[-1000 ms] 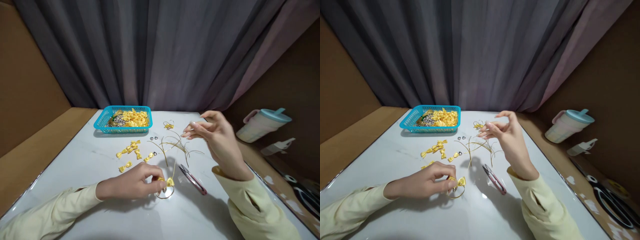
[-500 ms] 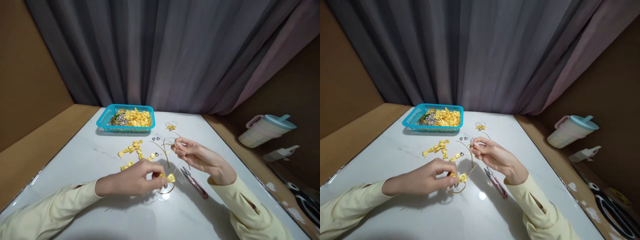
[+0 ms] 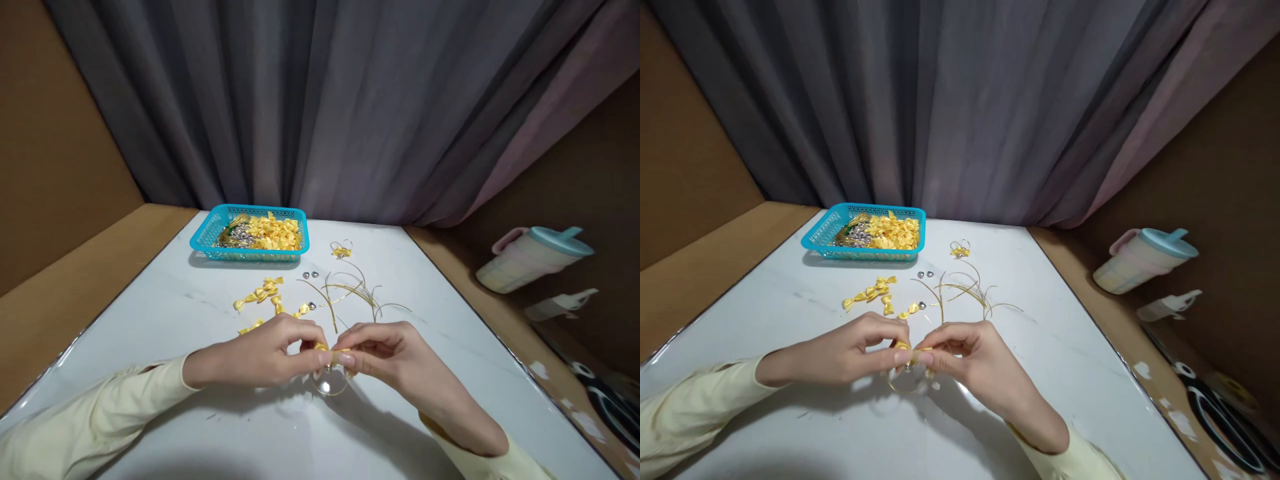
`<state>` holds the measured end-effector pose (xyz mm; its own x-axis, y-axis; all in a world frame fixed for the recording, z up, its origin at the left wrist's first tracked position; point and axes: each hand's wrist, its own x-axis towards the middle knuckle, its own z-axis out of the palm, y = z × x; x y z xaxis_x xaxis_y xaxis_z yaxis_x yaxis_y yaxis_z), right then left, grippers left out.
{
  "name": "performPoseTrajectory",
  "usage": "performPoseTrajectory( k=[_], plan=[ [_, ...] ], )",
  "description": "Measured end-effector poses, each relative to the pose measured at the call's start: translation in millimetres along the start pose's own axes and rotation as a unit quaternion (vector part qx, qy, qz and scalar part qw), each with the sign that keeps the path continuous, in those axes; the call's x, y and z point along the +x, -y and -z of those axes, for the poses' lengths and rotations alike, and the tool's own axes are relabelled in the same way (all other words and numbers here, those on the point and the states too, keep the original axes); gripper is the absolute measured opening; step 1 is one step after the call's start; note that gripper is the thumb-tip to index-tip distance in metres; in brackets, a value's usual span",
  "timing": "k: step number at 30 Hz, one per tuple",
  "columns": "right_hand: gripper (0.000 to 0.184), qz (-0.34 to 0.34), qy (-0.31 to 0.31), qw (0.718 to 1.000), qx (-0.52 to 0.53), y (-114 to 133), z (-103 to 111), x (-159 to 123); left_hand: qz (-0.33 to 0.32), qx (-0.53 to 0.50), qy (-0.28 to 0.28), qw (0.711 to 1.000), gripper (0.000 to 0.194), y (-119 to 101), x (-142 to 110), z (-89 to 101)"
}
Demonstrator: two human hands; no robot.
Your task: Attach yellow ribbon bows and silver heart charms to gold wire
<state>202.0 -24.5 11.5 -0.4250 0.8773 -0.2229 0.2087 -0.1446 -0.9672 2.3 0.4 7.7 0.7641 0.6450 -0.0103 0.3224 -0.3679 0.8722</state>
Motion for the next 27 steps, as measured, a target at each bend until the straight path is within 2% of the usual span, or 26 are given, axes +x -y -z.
performPoseTrajectory(
  k=[8,14,18,23,27],
  plan=[
    [0.021,-0.006,-0.013,0.999,0.03,-0.1,3.8,0.7,0.02,-0.047,0.01,0.999,0.028,1.1,-2.0,1.2],
    [0.024,0.004,-0.013,1.0,0.004,-0.5,4.0,-0.2,0.005,-0.018,0.006,1.0,0.029,3.8,-2.1,-0.8],
    [0.021,0.052,-0.017,0.997,-0.055,0.7,6.6,-1.2,-0.009,0.001,-0.006,1.0,0.027,4.5,-1.7,-1.8],
    [0.023,0.121,-0.1,0.981,-0.112,1.8,16.8,-8.1,-0.011,0.01,-0.033,0.999,0.027,5.1,-0.9,-3.7],
    [0.026,0.188,-0.094,0.971,-0.112,-1.6,20.3,-17.8,0.0,-0.029,-0.051,0.998,0.028,7.6,0.4,-5.8]
  ],
)
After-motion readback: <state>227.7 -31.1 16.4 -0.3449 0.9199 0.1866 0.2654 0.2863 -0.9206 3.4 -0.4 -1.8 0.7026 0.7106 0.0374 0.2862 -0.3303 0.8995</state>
